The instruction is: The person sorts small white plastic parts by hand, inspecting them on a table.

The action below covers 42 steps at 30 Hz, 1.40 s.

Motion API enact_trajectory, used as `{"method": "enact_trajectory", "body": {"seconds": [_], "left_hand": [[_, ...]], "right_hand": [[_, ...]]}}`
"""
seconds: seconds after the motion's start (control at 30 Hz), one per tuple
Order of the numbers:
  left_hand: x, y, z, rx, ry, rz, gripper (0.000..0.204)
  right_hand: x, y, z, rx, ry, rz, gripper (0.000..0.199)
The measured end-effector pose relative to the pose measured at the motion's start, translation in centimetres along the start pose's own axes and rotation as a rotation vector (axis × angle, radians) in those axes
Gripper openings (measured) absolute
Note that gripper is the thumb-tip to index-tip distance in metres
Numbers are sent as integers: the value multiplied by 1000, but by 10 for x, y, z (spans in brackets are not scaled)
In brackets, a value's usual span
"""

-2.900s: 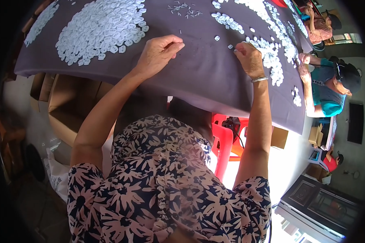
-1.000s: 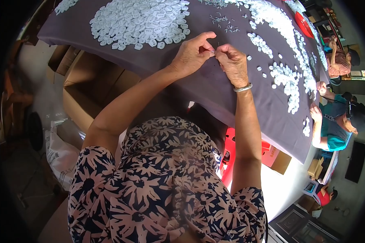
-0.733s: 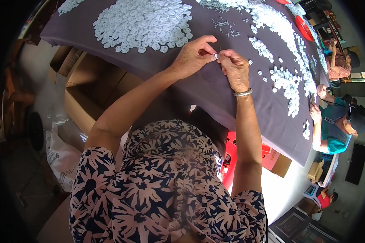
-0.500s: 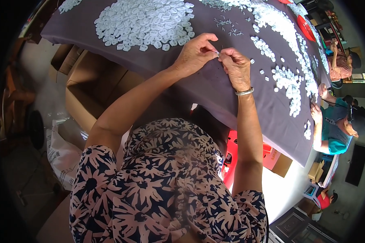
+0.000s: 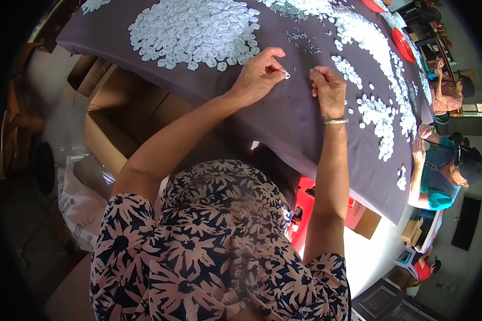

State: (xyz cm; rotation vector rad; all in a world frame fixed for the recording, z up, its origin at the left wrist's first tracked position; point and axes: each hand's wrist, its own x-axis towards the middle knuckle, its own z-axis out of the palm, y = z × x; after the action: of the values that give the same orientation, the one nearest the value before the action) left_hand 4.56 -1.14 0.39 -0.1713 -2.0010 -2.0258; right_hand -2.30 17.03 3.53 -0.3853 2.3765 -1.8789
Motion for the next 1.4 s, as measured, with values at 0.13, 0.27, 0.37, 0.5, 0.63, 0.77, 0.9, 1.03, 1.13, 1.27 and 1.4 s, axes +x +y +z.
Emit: {"method": "enact_trajectory", "body": {"seconds": [0.13, 0.27, 0.37, 0.5, 0.63, 0.77, 0.9, 1.03, 1.13, 1.27, 1.4], "left_hand": [[0, 1, 3, 33, 28, -10, 40], [0, 0, 2, 45, 52, -11, 36], [0, 1, 3, 63, 58, -11, 34], [-1, 1, 2, 66, 66, -5, 33], [-1, 5, 2, 12, 55, 3, 36], [0, 7, 1, 18, 38, -29, 39], [0, 11, 1, 9, 30, -47, 40], [-1, 10, 1, -22, 20, -58, 39], [-2, 9, 0, -18, 17, -46, 38], [0, 5, 1, 25, 16, -8, 35], [-1, 5, 2, 21, 15, -6, 30]], "right_hand": [[18, 3, -6, -173, -50, -13, 11], [25, -3, 11, -461, -121, -137, 16], [33, -9, 16, -642, -184, -128, 23], [45, -13, 17, -745, -308, -107, 27], [37, -12, 14, -618, -331, -66, 19], [15, -11, 19, 44, -241, 84, 13], [6, -6, 21, 277, -199, 75, 8], [3, -2, 22, 342, -168, 72, 7], [-2, -3, 25, 365, -209, 48, 6], [-2, 0, 25, 353, -224, -21, 5], [0, 6, 25, 346, -207, -64, 7]]}}
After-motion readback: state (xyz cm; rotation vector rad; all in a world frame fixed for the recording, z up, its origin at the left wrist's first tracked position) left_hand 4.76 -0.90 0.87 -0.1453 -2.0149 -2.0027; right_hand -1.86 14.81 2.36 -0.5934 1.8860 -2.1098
